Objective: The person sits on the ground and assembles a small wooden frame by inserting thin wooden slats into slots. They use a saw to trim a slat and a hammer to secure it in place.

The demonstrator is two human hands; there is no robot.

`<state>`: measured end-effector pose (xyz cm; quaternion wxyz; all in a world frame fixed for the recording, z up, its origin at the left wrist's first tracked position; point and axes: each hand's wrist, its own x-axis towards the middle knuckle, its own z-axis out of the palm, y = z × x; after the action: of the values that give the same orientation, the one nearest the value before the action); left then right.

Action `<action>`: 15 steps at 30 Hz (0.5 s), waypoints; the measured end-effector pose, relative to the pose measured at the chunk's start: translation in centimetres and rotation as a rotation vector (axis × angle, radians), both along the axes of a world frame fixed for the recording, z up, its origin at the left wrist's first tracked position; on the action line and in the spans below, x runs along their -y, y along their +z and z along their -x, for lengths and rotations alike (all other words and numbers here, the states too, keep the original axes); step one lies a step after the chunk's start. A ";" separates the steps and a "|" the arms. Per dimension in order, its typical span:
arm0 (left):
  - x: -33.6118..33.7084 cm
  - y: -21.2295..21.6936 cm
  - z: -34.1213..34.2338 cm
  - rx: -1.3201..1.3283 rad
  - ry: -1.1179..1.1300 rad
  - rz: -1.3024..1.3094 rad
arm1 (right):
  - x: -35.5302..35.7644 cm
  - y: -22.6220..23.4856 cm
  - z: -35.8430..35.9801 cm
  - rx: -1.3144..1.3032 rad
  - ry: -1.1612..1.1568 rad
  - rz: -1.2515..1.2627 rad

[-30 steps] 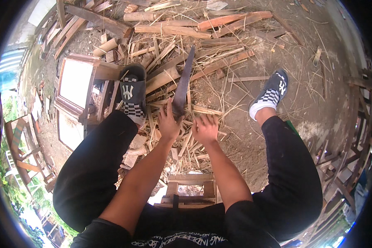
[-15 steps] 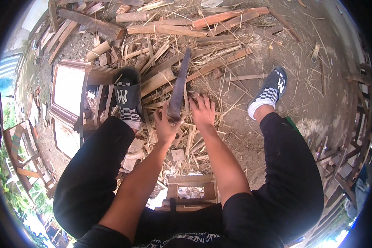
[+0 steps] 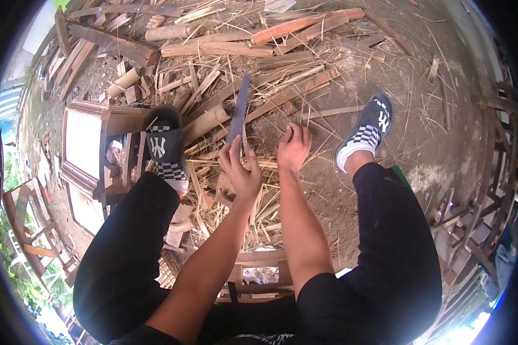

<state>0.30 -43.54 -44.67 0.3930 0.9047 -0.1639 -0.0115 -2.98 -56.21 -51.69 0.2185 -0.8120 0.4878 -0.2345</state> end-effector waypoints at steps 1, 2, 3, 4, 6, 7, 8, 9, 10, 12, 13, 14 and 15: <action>0.5 0.2 0.0 0.053 0.017 0.018 | 0.0 0.1 -0.3 0.020 -0.005 0.000; 0.7 0.0 -0.2 0.033 -0.023 0.028 | 0.0 0.2 -0.4 0.040 -0.010 -0.001; 0.8 -0.1 -0.5 0.012 -0.064 0.037 | 0.0 0.3 -0.5 0.061 -0.016 -0.001; 1.3 -0.1 -0.6 -0.011 -0.106 0.052 | 0.2 0.1 -0.3 0.060 -0.001 -0.009; 2.9 -0.4 -0.9 -0.025 -0.187 0.082 | 0.5 -0.5 0.3 0.060 0.026 -0.025; 3.7 -0.5 -1.1 -0.046 -0.234 0.070 | 0.5 -0.6 0.4 0.069 0.021 -0.009; 4.5 -0.5 -1.3 -0.066 -0.282 0.058 | 0.7 -1.2 0.5 0.049 0.040 0.002; 5.4 -0.6 -1.5 -0.072 -0.288 0.034 | 0.8 -1.7 0.5 0.028 0.059 0.013; 6.1 -1.0 -2.0 -0.076 -0.292 0.003 | 1.0 -1.8 0.4 0.008 0.082 0.024; 7.5 -1.6 -2.8 -0.082 -0.301 -0.057 | 1.0 -2.0 0.3 0.031 0.062 0.039; 7.8 -1.7 -2.8 -0.127 -0.285 -0.120 | 0.9 -2.0 0.4 0.022 0.050 0.027; 8.2 -1.8 -3.1 -0.127 -0.291 -0.124 | 0.8 -2.0 0.5 0.013 0.037 0.015; 8.6 -1.9 -3.4 -0.127 -0.298 -0.127 | 0.7 -2.0 0.6 -0.012 0.041 0.000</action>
<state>3.72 -52.19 -46.59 0.3383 0.8909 -0.2702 -0.1370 -3.54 -56.89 -53.67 0.2204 -0.8232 0.4723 -0.2253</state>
